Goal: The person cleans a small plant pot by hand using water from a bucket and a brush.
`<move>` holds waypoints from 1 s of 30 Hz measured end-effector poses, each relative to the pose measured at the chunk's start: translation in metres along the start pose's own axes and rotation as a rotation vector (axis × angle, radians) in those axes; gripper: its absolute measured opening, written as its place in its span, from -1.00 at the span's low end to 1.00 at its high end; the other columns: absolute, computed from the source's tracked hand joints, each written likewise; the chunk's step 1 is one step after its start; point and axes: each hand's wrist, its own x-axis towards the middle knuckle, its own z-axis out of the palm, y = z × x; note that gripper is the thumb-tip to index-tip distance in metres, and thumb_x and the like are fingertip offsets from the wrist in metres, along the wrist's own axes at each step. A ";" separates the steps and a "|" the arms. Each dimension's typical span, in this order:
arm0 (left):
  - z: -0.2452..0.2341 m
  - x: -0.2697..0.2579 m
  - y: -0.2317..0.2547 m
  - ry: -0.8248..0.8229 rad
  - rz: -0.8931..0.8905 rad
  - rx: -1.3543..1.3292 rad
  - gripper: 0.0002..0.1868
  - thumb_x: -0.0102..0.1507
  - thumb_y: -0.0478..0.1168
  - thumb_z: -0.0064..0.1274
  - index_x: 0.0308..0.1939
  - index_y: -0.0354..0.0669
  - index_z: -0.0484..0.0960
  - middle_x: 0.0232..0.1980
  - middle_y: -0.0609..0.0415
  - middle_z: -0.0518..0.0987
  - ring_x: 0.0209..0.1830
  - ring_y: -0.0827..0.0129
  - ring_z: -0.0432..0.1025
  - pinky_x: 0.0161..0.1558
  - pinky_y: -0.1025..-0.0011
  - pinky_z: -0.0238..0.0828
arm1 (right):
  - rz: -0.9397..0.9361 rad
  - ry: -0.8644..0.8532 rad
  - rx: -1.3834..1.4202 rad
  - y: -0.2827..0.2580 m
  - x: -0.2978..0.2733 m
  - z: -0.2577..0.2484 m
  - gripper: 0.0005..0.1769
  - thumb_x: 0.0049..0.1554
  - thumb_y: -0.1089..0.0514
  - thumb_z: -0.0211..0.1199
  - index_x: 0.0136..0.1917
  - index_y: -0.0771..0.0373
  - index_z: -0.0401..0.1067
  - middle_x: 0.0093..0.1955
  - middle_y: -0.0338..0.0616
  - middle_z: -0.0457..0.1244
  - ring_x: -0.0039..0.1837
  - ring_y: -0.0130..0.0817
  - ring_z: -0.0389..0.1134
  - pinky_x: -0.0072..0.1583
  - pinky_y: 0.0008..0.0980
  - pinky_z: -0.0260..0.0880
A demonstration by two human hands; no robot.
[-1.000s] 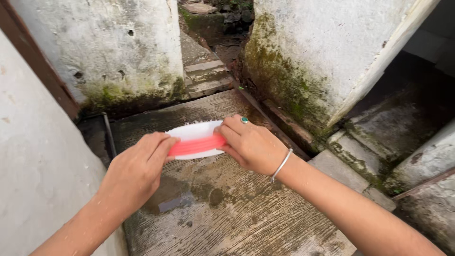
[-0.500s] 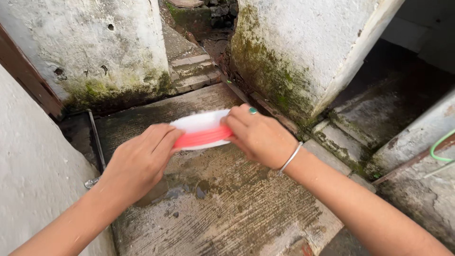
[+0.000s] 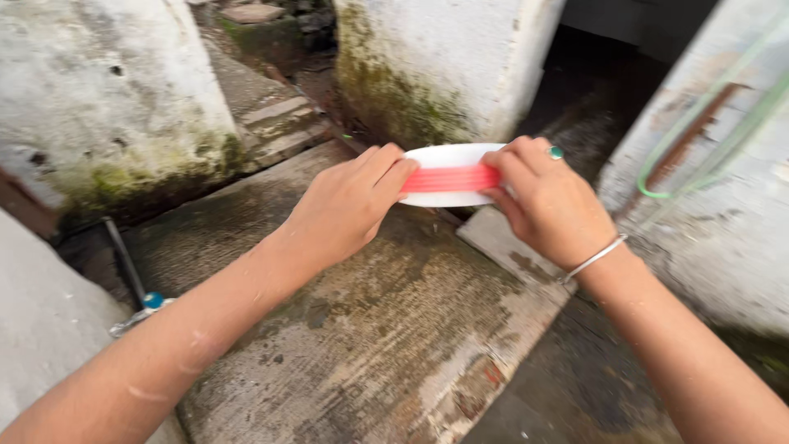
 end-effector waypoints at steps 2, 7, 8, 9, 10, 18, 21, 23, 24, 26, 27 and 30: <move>0.007 0.018 0.010 0.026 0.050 -0.042 -0.53 0.12 -0.48 0.07 0.13 -0.38 0.46 0.04 -0.09 0.45 0.01 0.07 0.44 -0.08 0.24 0.47 | 0.030 0.016 -0.060 0.003 -0.016 -0.022 -0.63 0.08 0.27 0.35 0.16 0.34 0.40 0.07 0.02 0.23 0.10 0.05 0.29 0.09 -0.08 0.38; 0.027 0.067 0.044 0.121 0.191 -0.134 -0.57 0.14 -0.52 0.09 0.09 -0.37 0.44 0.00 -0.05 0.43 0.00 0.12 0.44 -0.15 0.28 0.47 | 0.132 0.014 -0.238 0.005 -0.056 -0.081 -0.63 0.11 0.25 0.37 0.18 0.34 0.41 0.05 0.00 0.24 0.10 0.05 0.31 0.06 -0.08 0.40; 0.029 0.076 0.052 0.124 0.203 -0.155 -0.57 0.14 -0.52 0.09 0.09 -0.37 0.44 0.00 -0.05 0.43 0.00 0.12 0.44 -0.15 0.28 0.47 | 0.150 0.006 -0.252 0.004 -0.065 -0.094 -0.63 0.11 0.25 0.37 0.18 0.34 0.41 0.05 0.00 0.24 0.10 0.05 0.31 0.06 -0.08 0.40; 0.032 0.085 0.059 0.112 0.229 -0.166 -0.57 0.10 -0.53 0.10 0.04 -0.35 0.44 -0.02 -0.05 0.42 -0.01 0.12 0.44 -0.17 0.27 0.46 | 0.173 -0.030 -0.317 0.003 -0.074 -0.108 -0.64 0.10 0.24 0.38 0.15 0.31 0.42 0.04 -0.02 0.25 0.06 0.03 0.33 0.02 -0.10 0.40; 0.034 0.093 0.067 0.098 0.258 -0.178 -0.57 0.06 -0.53 0.10 0.00 -0.33 0.44 -0.03 -0.05 0.42 -0.02 0.12 0.44 -0.19 0.26 0.46 | 0.198 -0.066 -0.380 0.001 -0.082 -0.119 -0.66 0.09 0.22 0.39 0.13 0.28 0.43 0.03 -0.04 0.26 0.03 0.01 0.35 -0.02 -0.11 0.40; 0.056 0.141 0.142 0.219 0.484 -0.344 -0.57 0.08 -0.51 0.15 0.01 -0.30 0.43 -0.01 -0.02 0.40 0.05 0.14 0.44 -0.14 0.26 0.47 | 0.339 -0.245 -0.729 -0.038 -0.148 -0.204 -0.65 0.00 0.10 0.47 0.02 0.19 0.47 -0.06 -0.13 0.26 -0.16 -0.08 0.34 -0.14 -0.18 0.37; 0.062 0.153 0.165 0.253 0.544 -0.395 -0.53 0.05 -0.50 0.16 0.03 -0.30 0.44 0.00 -0.02 0.41 0.06 0.14 0.44 -0.14 0.26 0.47 | 0.403 -0.277 -0.790 -0.052 -0.169 -0.225 -0.63 -0.02 0.14 0.47 0.05 0.18 0.47 -0.05 -0.14 0.25 -0.14 -0.08 0.34 -0.11 -0.19 0.38; 0.065 0.156 0.180 0.268 0.576 -0.428 -0.51 0.02 -0.49 0.16 0.03 -0.30 0.44 0.01 -0.02 0.41 0.07 0.13 0.45 -0.14 0.25 0.47 | 0.416 -0.281 -0.810 -0.062 -0.180 -0.236 -0.60 -0.04 0.15 0.46 0.07 0.18 0.47 -0.04 -0.15 0.25 -0.10 -0.09 0.35 -0.09 -0.19 0.38; 0.066 0.158 0.187 0.283 0.582 -0.433 -0.50 0.02 -0.49 0.16 0.04 -0.31 0.44 0.02 -0.02 0.41 0.06 0.14 0.44 -0.13 0.27 0.48 | 0.428 -0.279 -0.835 -0.067 -0.183 -0.239 -0.61 -0.04 0.14 0.47 0.05 0.19 0.48 -0.05 -0.14 0.25 -0.10 -0.09 0.35 -0.10 -0.20 0.38; 0.069 0.161 0.199 0.297 0.591 -0.458 -0.49 0.03 -0.49 0.16 0.06 -0.31 0.44 0.02 -0.02 0.41 0.05 0.16 0.44 -0.12 0.29 0.50 | 0.454 -0.291 -0.863 -0.076 -0.189 -0.246 -0.62 -0.04 0.14 0.48 0.04 0.20 0.48 -0.06 -0.13 0.26 -0.11 -0.09 0.35 -0.11 -0.21 0.38; 0.071 0.163 0.204 0.283 0.594 -0.436 -0.50 0.05 -0.51 0.17 0.06 -0.31 0.44 0.03 -0.01 0.42 0.05 0.18 0.45 -0.14 0.31 0.50 | 0.466 -0.288 -0.850 -0.080 -0.191 -0.249 -0.63 -0.01 0.13 0.47 0.04 0.25 0.48 -0.06 -0.13 0.27 -0.10 -0.11 0.35 -0.11 -0.21 0.38; 0.074 0.168 0.215 0.293 0.608 -0.457 -0.51 0.05 -0.50 0.17 0.05 -0.33 0.44 0.04 -0.02 0.43 0.06 0.20 0.47 -0.17 0.34 0.51 | 0.492 -0.263 -0.886 -0.090 -0.194 -0.254 -0.64 0.03 0.12 0.47 0.04 0.30 0.47 -0.06 -0.11 0.27 -0.08 -0.12 0.35 -0.10 -0.22 0.37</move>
